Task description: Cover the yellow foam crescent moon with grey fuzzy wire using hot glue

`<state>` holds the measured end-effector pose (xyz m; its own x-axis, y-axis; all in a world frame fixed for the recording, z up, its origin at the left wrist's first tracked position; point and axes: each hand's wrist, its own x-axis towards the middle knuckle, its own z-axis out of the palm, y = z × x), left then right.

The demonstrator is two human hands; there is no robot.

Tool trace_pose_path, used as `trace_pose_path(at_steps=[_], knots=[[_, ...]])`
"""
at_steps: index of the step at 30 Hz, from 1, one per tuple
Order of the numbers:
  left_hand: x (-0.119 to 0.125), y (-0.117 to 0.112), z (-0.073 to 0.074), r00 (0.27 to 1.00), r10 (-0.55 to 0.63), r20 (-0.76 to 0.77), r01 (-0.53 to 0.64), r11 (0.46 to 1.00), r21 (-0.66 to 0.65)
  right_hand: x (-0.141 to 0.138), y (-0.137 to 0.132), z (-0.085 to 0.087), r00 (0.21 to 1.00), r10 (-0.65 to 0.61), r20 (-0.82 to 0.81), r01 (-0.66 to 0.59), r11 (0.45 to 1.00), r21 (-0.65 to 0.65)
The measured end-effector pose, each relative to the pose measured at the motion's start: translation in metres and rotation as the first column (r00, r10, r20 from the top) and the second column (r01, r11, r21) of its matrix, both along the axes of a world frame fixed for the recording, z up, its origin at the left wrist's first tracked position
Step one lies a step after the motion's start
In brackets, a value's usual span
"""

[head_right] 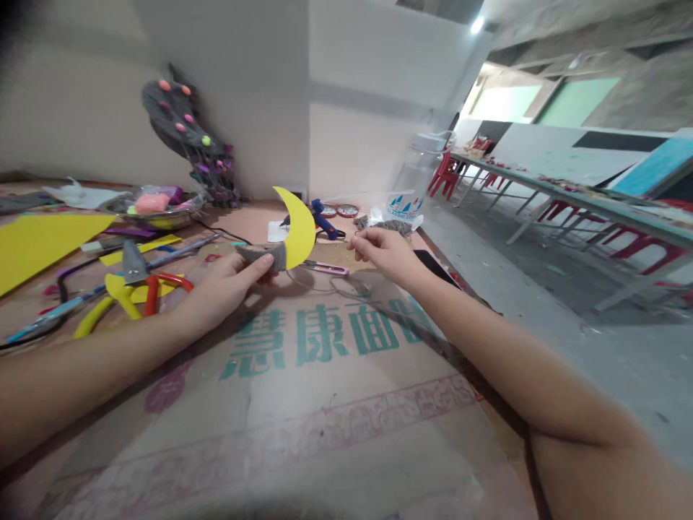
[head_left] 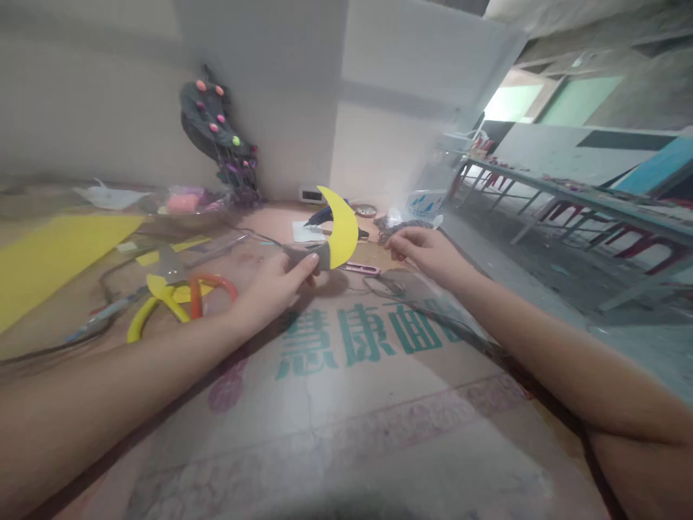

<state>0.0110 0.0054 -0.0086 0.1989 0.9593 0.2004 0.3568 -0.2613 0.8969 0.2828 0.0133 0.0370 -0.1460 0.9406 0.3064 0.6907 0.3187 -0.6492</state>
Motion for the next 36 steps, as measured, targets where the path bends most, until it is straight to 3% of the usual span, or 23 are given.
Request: trace_pose_path(at_steps=[3, 7, 12, 14, 16, 18, 19, 22, 24, 27, 31, 33, 36], knots=[[0.001, -0.001, -0.001, 0.992, -0.025, 0.122, 0.037, 0.995, -0.095, 0.005, 0.005, -0.01, 0.989, -0.012, 0.148, 0.024, 0.996, -0.082], [0.001, -0.002, -0.004, 0.951, -0.051, 0.305, 0.121, 0.969, -0.214, -0.004, -0.001, -0.019, 0.971, 0.005, 0.24, 0.015, 0.996, -0.082], [0.004, -0.003, -0.003, 0.87, -0.169, 0.462, 0.312, 0.916, -0.253, -0.015, -0.017, -0.018, 0.916, 0.192, 0.353, -0.183, 0.981, -0.058], [0.006, -0.005, 0.0, 0.821, -0.218, 0.527, 0.408, 0.87, -0.277, -0.017, -0.019, -0.02, 0.87, 0.29, 0.398, -0.298, 0.954, -0.041], [0.007, -0.008, 0.004, 0.764, -0.31, 0.567, 0.539, 0.788, -0.296, -0.018, -0.019, -0.024, 0.833, 0.338, 0.439, -0.369, 0.929, -0.016], [0.007, -0.011, 0.006, 0.724, -0.386, 0.571, 0.629, 0.708, -0.32, -0.018, -0.017, -0.028, 0.825, 0.343, 0.449, -0.386, 0.923, 0.004], [0.008, -0.012, 0.007, 0.725, -0.387, 0.57, 0.633, 0.701, -0.329, -0.017, -0.015, -0.028, 0.827, 0.339, 0.448, -0.384, 0.923, 0.012], [0.008, -0.011, 0.006, 0.784, -0.256, 0.565, 0.494, 0.808, -0.32, -0.01, -0.008, -0.025, 0.862, 0.264, 0.432, -0.327, 0.942, 0.077], [0.008, -0.008, 0.003, 0.811, -0.151, 0.566, 0.368, 0.883, -0.291, 0.0, 0.001, -0.019, 0.912, 0.129, 0.39, -0.203, 0.967, 0.154], [0.007, -0.002, -0.001, 0.809, -0.045, 0.587, 0.235, 0.939, -0.252, 0.02, 0.016, -0.007, 0.953, -0.058, 0.297, -0.006, 0.977, 0.211], [0.007, 0.0, -0.002, 0.811, 0.018, 0.584, 0.15, 0.96, -0.237, 0.036, 0.021, 0.011, 0.951, -0.25, 0.182, 0.209, 0.954, 0.217], [0.007, -0.001, -0.002, 0.818, 0.042, 0.574, 0.117, 0.964, -0.238, 0.031, 0.013, 0.018, 0.962, -0.222, 0.158, 0.2, 0.969, 0.142], [0.009, -0.001, -0.001, 0.8, 0.084, 0.594, 0.084, 0.965, -0.249, 0.013, -0.006, 0.021, 0.997, -0.009, 0.079, 0.005, 0.999, 0.047]])
